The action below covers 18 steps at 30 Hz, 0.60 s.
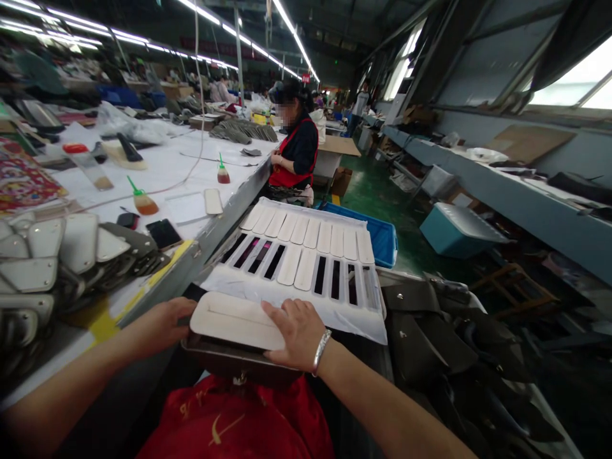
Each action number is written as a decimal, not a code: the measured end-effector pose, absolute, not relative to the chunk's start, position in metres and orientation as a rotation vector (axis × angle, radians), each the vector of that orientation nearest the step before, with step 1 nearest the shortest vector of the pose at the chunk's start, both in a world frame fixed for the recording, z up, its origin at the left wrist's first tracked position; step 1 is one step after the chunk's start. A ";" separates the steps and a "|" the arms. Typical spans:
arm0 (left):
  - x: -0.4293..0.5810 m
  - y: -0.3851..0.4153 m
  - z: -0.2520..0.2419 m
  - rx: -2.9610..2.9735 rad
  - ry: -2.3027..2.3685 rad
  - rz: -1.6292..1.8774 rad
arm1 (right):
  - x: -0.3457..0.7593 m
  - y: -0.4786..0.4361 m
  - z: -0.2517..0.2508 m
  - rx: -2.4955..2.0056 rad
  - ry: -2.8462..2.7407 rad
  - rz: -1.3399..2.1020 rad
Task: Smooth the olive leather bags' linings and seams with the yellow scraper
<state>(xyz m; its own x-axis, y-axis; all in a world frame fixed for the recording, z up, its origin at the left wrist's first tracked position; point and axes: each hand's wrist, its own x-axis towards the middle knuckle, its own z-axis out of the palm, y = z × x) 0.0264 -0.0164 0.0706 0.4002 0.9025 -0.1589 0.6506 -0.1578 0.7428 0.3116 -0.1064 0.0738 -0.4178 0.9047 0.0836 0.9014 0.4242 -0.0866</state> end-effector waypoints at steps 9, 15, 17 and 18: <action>0.016 -0.035 0.038 1.637 1.289 0.698 | 0.301 -0.104 0.050 -1.308 -2.842 -0.209; 0.029 -0.028 0.020 1.622 1.262 0.615 | 0.294 -0.105 0.056 -1.284 -2.936 -0.179; 0.032 -0.025 0.018 1.636 1.263 0.578 | 0.295 -0.104 0.057 -1.290 -2.948 -0.133; 0.034 -0.023 0.017 1.652 1.267 0.571 | 0.296 -0.104 0.058 -1.298 -2.950 -0.110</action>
